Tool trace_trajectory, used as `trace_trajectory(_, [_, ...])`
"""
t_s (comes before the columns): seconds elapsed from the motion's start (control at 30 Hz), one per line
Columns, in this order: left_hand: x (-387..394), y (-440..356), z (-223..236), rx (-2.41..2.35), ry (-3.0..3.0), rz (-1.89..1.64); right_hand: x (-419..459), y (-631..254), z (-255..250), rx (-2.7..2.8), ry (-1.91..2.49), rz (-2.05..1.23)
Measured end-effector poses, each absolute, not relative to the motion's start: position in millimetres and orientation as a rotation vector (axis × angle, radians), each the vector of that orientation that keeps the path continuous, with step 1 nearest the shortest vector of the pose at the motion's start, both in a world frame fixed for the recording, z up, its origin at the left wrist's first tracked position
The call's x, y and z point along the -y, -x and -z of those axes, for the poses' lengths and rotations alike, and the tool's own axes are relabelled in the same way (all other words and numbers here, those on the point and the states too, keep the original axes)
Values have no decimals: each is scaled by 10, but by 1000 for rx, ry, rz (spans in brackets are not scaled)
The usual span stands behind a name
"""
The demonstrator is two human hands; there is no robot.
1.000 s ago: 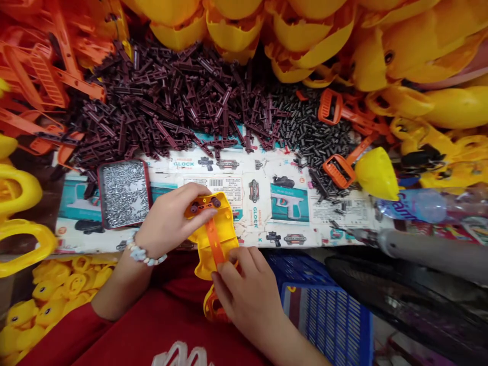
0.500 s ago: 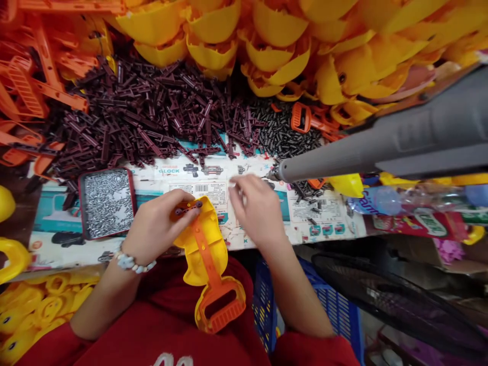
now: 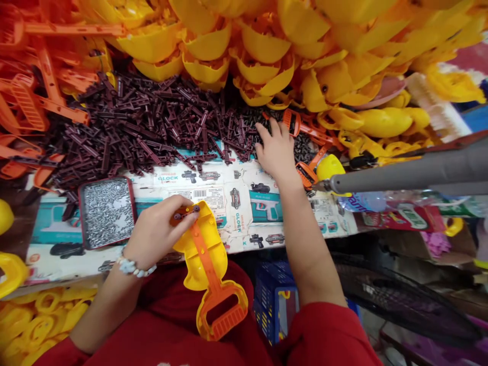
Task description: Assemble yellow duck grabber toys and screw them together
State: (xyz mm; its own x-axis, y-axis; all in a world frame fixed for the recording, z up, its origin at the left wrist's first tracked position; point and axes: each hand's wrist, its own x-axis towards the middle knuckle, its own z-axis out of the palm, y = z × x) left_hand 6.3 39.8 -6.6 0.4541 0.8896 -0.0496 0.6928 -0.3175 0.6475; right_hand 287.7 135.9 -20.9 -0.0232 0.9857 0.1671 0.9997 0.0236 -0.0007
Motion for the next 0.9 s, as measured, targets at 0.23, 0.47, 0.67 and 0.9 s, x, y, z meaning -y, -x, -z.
trace_trajectory(0.23, [-385, -57, 84, -1316, -2106, -441, -1264, -2932, 286, 2158, 2028, 125])
trace_trajectory(0.47, [-396, -53, 76, -1296, -2125, -462, -1247, -3117, 183, 1937, 1948, 59])
trace_trajectory(0.67, [-398, -74, 67, -1302, -2113, -478, -895, -2888, 129, 1781, 1802, -155])
trace_trajectory(0.9, [-393, -96, 43, -1336, -2090, -412, -139, -2137, -56, 1749, 1313, -1166])
